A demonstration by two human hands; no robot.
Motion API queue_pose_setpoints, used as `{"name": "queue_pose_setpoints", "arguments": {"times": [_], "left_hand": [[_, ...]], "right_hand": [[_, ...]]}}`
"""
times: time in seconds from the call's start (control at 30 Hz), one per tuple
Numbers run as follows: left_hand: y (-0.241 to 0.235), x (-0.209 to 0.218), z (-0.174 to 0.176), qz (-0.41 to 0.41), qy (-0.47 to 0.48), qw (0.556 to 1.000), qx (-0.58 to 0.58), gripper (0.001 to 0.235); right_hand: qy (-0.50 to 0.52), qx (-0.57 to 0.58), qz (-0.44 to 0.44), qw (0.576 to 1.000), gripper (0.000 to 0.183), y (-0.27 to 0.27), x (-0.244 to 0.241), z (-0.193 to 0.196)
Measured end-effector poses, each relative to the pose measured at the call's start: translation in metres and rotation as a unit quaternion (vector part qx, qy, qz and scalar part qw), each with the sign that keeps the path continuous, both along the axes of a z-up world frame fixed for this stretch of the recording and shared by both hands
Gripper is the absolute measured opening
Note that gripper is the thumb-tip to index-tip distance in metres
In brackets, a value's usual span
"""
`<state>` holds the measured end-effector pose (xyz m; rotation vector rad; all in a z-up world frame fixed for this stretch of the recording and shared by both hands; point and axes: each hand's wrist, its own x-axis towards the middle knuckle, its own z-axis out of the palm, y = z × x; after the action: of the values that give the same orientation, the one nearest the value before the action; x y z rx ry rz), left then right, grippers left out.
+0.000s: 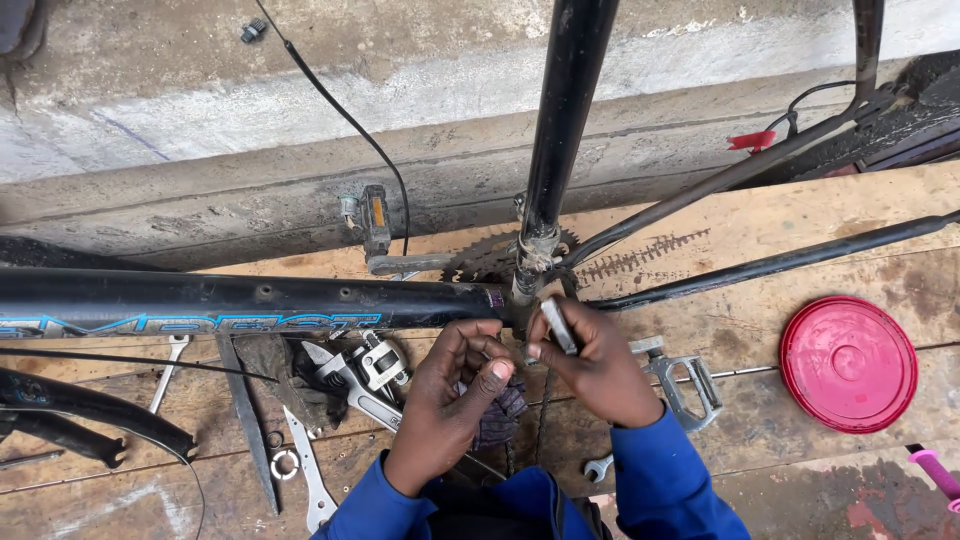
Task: The person uses a cloth to wipe the bicycle frame and cables, then uses pliers to remove a small metal ring from the frame. The person then uses the pliers to manipulate a small metal wire or clip.
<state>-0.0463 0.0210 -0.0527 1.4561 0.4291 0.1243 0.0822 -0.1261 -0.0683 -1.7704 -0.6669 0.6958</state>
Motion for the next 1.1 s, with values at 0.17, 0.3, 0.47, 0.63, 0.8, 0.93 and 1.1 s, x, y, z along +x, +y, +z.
{"name": "queue_pose_setpoints", "arguments": {"times": [0.17, 0.3, 0.47, 0.63, 0.8, 0.93, 1.1], "left_hand": [[-0.004, 0.001, -0.003, -0.016, -0.023, 0.997, 0.079, 0.015], [-0.008, 0.002, 0.000, -0.023, -0.034, 0.998, 0.046, 0.014], [-0.007, -0.007, 0.009, -0.036, -0.003, 0.998, 0.046, 0.012], [-0.004, -0.014, 0.014, -0.046, -0.029, 0.995, 0.083, 0.013], [-0.004, -0.020, 0.002, -0.038, -0.010, 0.999, -0.018, 0.017], [0.011, -0.023, -0.004, 0.000, -0.025, 0.986, -0.162, 0.022], [0.016, -0.024, 0.000, -0.014, -0.038, 0.979, -0.199, 0.028]], "right_hand": [[-0.020, 0.026, 0.051, 0.998, 0.005, -0.006, -0.031, 0.010], [-0.056, 0.001, 0.017, 0.998, 0.005, -0.012, -0.039, 0.007], [-0.083, 0.021, -0.044, 0.995, 0.018, -0.008, -0.043, 0.013], [-0.081, 0.016, -0.067, 0.994, 0.010, 0.000, -0.052, 0.013], [-0.123, 0.084, -0.094, 0.984, 0.028, 0.010, -0.066, 0.010], [-0.134, 0.239, -0.240, 0.931, 0.027, 0.015, -0.082, -0.016], [-0.069, 0.124, -0.114, 0.983, 0.023, 0.018, -0.091, -0.039]]}}
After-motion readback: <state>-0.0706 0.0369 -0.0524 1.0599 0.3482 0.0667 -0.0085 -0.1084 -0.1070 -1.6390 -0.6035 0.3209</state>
